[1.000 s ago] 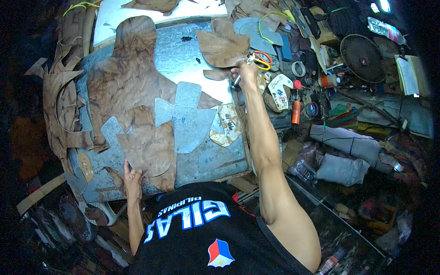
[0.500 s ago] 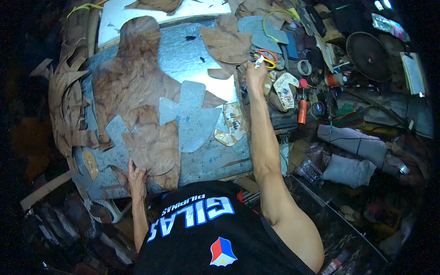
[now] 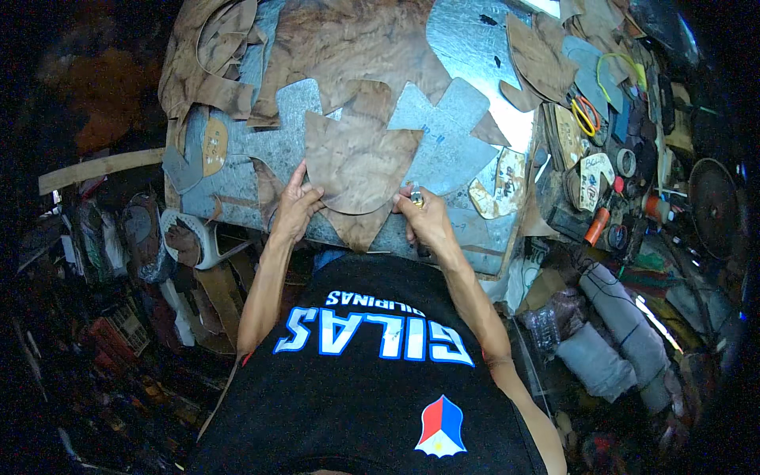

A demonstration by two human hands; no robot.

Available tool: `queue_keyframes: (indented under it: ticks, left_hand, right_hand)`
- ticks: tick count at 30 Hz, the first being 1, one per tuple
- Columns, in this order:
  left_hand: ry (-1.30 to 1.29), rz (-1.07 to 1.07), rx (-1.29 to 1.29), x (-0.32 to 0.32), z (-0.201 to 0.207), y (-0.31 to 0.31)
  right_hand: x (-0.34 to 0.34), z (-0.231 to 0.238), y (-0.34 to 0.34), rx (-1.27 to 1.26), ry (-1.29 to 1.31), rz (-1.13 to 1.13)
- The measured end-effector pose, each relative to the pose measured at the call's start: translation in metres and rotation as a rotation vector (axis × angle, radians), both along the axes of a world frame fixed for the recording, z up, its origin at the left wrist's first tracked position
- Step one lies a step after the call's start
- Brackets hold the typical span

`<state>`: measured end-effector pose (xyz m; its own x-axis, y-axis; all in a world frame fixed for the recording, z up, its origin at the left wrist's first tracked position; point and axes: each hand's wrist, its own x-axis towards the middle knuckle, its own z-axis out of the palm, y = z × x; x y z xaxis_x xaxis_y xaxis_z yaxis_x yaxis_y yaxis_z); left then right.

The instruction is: The worker marks and cuts leather patterns using templates for shoe manufacturing.

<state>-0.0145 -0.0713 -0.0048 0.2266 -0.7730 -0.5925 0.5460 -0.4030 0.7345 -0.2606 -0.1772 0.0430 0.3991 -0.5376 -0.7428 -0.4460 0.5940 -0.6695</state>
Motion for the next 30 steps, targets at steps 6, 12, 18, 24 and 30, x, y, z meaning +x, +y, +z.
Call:
queue_keyframes:
  ticks: [6,12,18,24,30]
  left_hand:
    - [0.363,0.02,-0.09,-0.022,0.036,0.001]
    - [0.624,0.002,-0.051,-0.055,0.03,0.008]
    - [0.135,-0.205,0.063,-0.051,0.042,0.006]
    - [-0.147,-0.251,0.059,-0.038,0.043,0.018]
    - [-0.273,-0.222,0.147,-0.038,0.057,0.036]
  right_hand:
    - [-0.005,0.006,0.006,0.152,-0.127,-0.288]
    - [-0.029,0.008,0.017,0.225,-0.185,-0.467]
    - [-0.065,0.015,-0.08,-0.956,0.132,-0.042]
    - [-0.109,0.05,-0.238,-0.745,0.098,-0.418]
    - [-0.199,-0.013,-0.373,-0.424,-0.005,-0.639]
